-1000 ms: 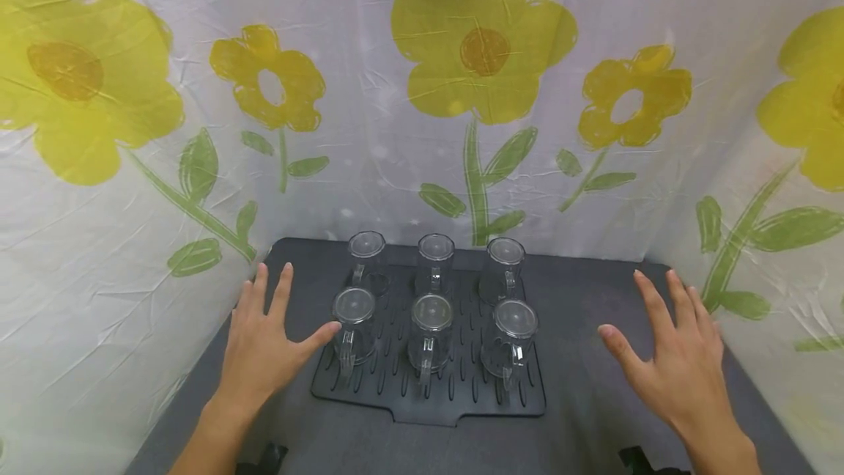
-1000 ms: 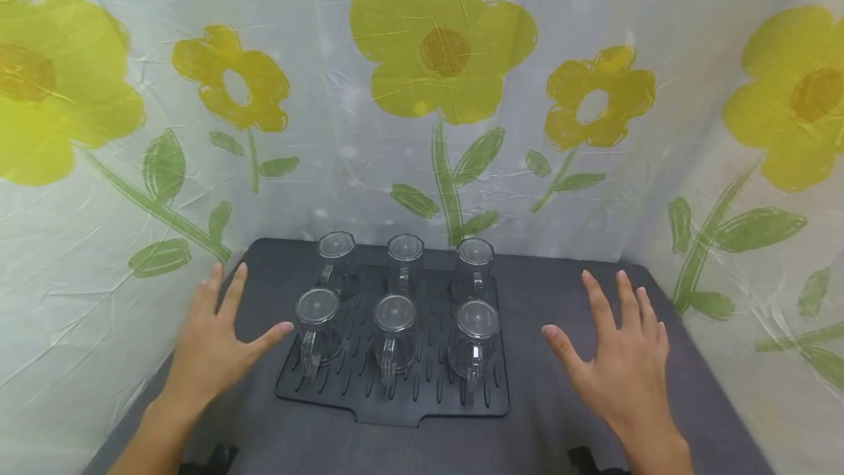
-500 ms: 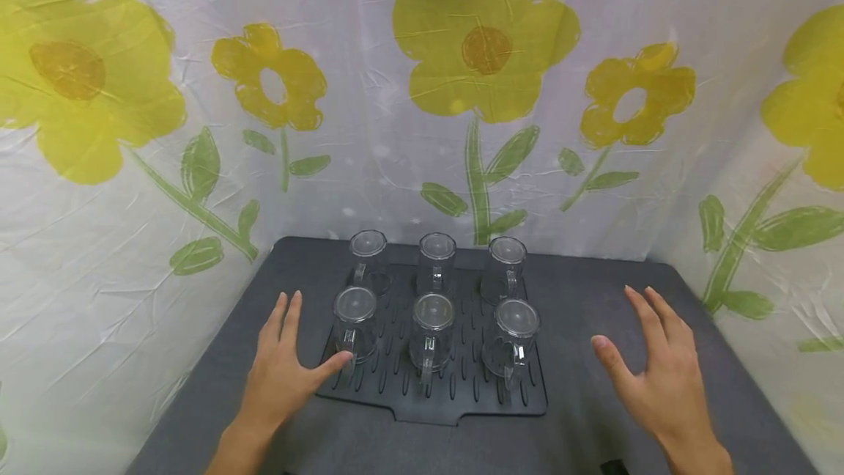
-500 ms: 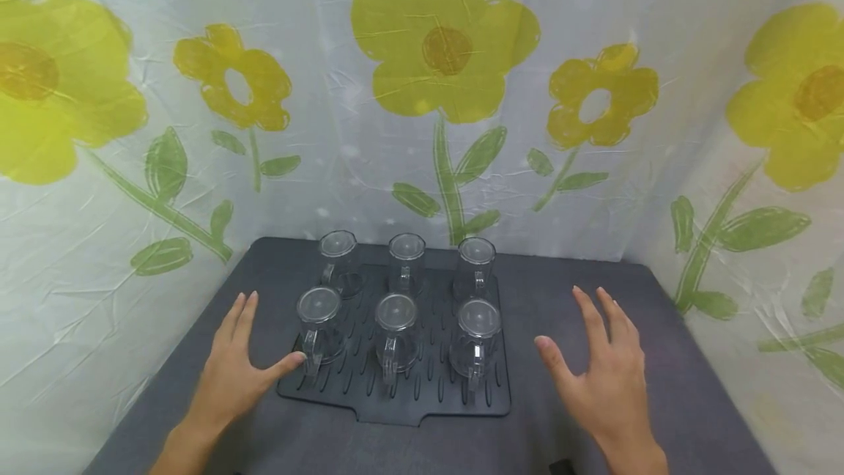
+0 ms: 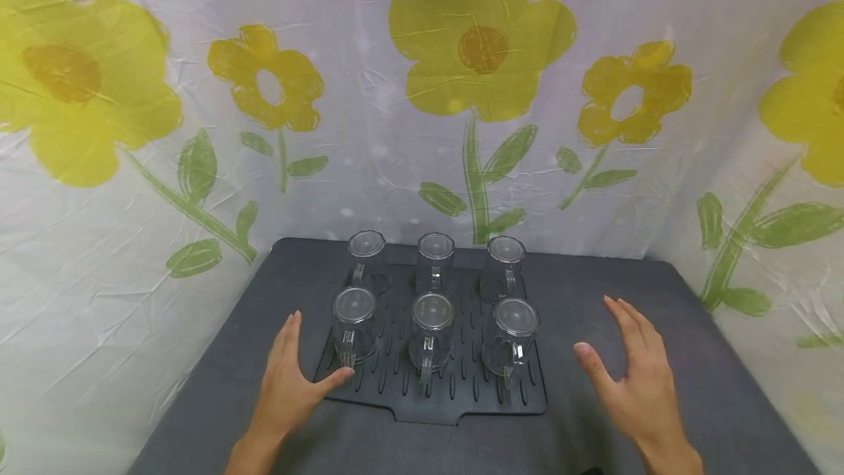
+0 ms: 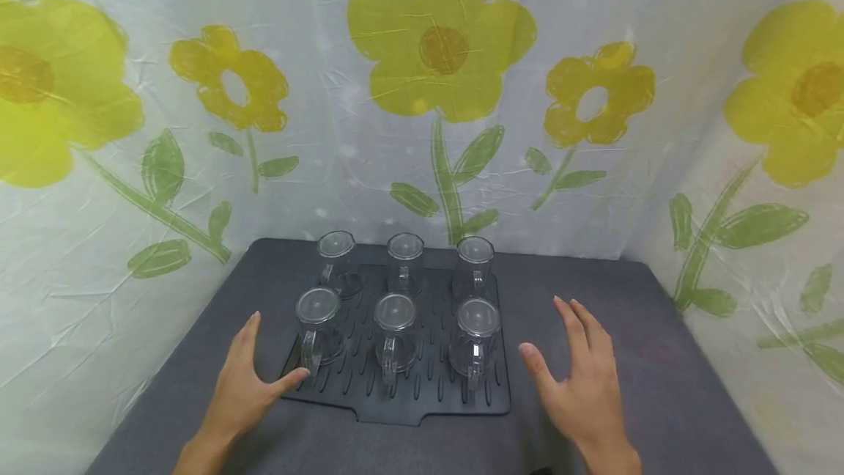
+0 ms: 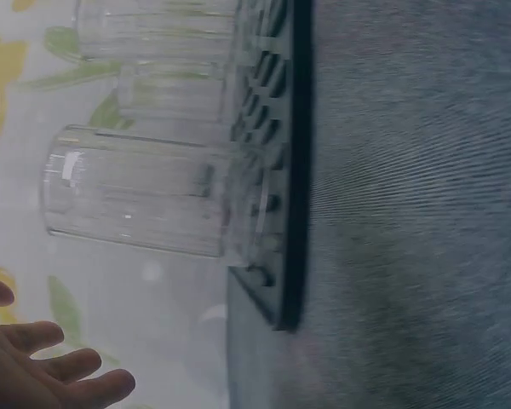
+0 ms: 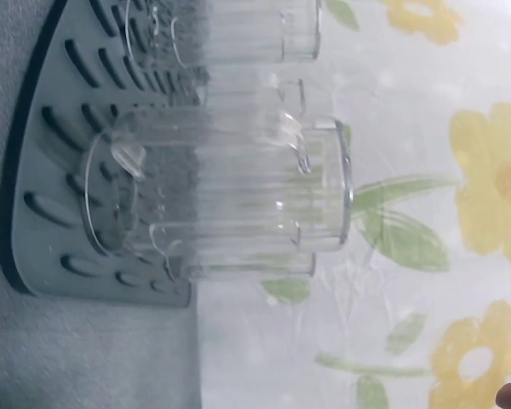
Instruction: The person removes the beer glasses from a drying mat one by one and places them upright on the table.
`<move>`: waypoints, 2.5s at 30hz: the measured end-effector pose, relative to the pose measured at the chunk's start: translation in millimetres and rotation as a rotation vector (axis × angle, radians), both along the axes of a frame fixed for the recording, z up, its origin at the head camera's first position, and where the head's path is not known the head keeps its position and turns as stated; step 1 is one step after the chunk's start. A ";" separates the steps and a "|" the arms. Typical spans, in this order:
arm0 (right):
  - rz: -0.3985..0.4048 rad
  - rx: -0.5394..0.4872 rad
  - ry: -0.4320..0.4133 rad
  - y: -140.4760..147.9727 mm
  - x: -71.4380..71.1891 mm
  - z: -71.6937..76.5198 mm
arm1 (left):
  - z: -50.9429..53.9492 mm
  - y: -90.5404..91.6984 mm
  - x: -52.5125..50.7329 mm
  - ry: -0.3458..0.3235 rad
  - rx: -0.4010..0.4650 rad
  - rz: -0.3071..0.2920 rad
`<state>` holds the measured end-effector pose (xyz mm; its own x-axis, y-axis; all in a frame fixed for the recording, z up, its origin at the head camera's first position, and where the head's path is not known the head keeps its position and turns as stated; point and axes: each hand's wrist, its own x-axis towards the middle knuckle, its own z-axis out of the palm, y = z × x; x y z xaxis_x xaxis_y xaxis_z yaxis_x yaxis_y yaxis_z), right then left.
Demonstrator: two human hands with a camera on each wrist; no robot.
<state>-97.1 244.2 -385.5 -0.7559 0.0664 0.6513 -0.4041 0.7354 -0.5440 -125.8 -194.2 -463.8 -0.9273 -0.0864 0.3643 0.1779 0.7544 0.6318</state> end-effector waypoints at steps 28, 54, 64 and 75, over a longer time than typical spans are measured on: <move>0.031 -0.106 -0.174 -32.1 -2.1 -41.9 | -55.7 -4.2 -8.5 -0.227 0.118 -0.054; 0.042 -0.261 -0.379 -48.0 -12.5 -86.5 | -77.1 -2.7 -12.0 -0.260 0.019 -0.047; 0.048 -0.325 -0.413 -58.4 -15.4 -92.7 | -73.6 -2.1 -11.3 -0.296 0.002 -0.035; 0.115 -0.425 -0.393 -66.1 -19.0 -107.0 | -74.2 -1.8 -12.0 -0.296 0.017 -0.034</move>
<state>-116.0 178.1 -492.5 -0.9530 0.1637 0.2549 -0.1765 0.3838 -0.9064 -137.8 -196.0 -537.9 -0.9955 -0.0569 0.0759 0.0090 0.7398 0.6728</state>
